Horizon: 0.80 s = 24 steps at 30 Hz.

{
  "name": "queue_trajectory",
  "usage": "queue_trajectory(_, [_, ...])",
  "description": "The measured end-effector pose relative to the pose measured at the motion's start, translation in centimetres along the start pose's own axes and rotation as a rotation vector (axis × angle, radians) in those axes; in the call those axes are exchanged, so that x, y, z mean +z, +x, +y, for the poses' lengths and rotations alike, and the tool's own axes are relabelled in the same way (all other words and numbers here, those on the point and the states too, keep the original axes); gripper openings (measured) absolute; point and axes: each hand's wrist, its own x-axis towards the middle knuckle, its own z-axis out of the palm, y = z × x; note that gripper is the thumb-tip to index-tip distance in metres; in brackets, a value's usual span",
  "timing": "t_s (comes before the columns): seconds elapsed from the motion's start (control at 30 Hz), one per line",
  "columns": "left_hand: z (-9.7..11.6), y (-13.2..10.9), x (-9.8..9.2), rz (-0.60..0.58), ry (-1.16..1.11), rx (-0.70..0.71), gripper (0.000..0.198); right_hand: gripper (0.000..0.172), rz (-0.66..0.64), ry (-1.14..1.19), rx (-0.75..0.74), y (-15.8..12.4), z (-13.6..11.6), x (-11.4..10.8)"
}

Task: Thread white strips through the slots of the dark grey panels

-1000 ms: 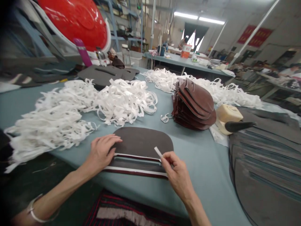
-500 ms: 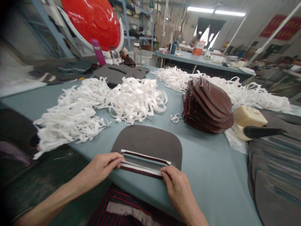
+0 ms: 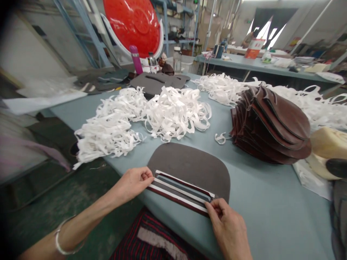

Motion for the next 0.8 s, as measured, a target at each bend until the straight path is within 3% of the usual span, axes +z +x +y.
queue_trajectory(0.6, [0.0, 0.3, 0.5, -0.026, 0.086, -0.022, 0.013, 0.037, -0.027, 0.055, 0.061, 0.1, 0.3, -0.2])
queue_trajectory(0.7, [0.4, -0.3, 1.0, 0.055, 0.184, 0.025, 0.009, 0.031, -0.026, 0.060, 0.046, 0.1, 0.1, -0.5])
queue_trajectory(0.8, [0.3, -1.1, 2.1, 0.200, 0.267, 0.224, 0.011, 0.024, -0.029, 0.066, 0.046, 0.1, -0.1, -0.7])
